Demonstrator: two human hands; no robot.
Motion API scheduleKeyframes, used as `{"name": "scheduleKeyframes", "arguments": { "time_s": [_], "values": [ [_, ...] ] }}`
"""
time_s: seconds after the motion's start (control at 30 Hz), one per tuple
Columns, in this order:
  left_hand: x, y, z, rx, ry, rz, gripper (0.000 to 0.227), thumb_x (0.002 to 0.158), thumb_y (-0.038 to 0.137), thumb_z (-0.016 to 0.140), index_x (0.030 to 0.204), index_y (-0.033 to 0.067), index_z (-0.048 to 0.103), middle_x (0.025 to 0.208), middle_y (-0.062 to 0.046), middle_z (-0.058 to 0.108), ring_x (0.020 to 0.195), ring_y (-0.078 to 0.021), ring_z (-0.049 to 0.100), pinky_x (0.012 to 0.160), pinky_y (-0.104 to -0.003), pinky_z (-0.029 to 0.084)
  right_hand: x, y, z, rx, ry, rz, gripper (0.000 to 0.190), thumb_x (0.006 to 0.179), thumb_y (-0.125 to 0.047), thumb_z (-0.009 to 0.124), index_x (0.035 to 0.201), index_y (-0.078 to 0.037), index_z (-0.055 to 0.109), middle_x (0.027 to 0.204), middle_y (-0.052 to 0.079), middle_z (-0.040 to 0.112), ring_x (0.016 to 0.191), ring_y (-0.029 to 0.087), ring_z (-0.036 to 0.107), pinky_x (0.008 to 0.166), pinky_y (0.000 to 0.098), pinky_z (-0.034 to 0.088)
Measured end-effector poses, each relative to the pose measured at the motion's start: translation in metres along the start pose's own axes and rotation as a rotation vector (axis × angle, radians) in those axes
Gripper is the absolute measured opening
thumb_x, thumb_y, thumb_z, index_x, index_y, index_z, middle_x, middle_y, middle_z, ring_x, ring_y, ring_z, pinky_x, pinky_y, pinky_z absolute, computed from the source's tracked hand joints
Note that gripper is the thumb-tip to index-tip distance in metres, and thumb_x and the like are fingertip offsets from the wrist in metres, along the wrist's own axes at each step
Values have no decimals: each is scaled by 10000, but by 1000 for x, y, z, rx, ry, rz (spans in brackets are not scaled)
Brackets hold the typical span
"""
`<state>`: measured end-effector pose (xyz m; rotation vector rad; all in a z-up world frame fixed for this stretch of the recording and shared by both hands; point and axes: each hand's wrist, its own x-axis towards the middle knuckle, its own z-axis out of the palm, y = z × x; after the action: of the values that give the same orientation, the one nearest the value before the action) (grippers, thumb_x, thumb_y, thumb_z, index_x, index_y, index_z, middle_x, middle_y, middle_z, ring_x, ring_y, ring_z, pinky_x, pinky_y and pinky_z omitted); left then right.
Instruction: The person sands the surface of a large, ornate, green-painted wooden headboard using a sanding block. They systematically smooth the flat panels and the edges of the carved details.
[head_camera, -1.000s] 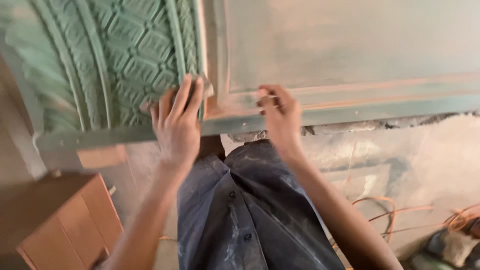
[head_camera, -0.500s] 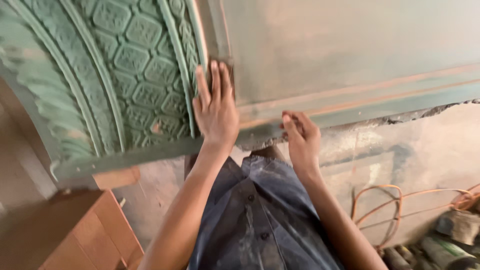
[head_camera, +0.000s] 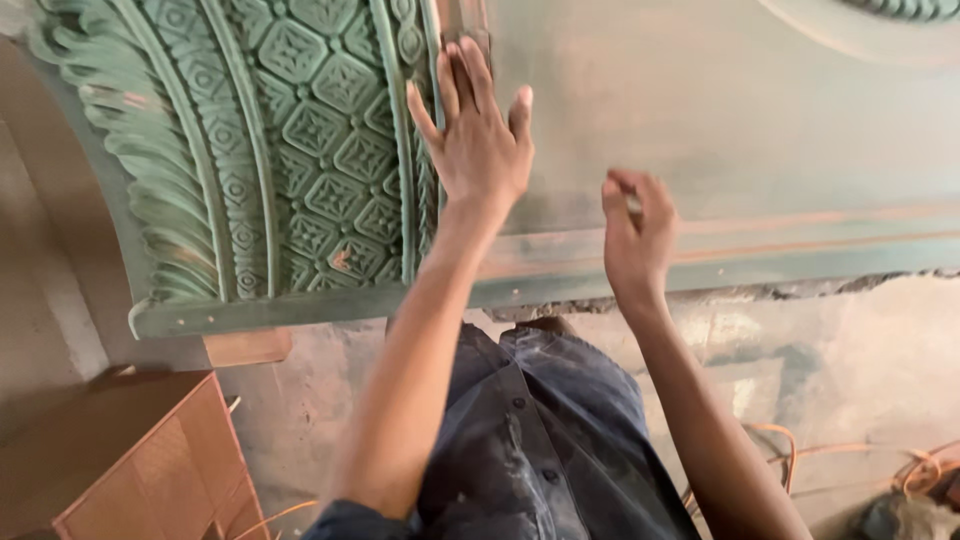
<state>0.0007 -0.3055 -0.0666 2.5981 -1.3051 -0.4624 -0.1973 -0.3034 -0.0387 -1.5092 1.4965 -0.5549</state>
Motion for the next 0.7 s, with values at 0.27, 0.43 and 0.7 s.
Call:
{"name": "scheduleKeyframes", "arguments": {
  "time_s": [0.27,0.43,0.7],
  "values": [
    [26,5,2,37,130,-68,677,1109,444,377,1643,66,203,1714,-85,276,1606,-348,80,1267,-604,-34,111,28,38,-646,274,-330,506,1091,-361,634,1466,-46,505,1606,230,375,1479,437,259,1127,618,181],
    [37,5,-1,0,109,-84,668,1094,424,411,1632,63,247,1707,-89,287,1594,-326,105,1256,-617,-14,113,29,44,-742,257,-273,519,1101,-388,572,1488,-55,478,1641,200,350,1505,424,257,1136,653,168],
    [62,2,-10,-5,143,-40,629,1132,395,421,1640,49,292,1716,-93,311,1618,-327,153,1282,-609,2,113,20,47,-762,258,-254,526,1096,-373,587,1495,-51,471,1637,203,356,1501,438,273,1134,661,173]
  ]
}}
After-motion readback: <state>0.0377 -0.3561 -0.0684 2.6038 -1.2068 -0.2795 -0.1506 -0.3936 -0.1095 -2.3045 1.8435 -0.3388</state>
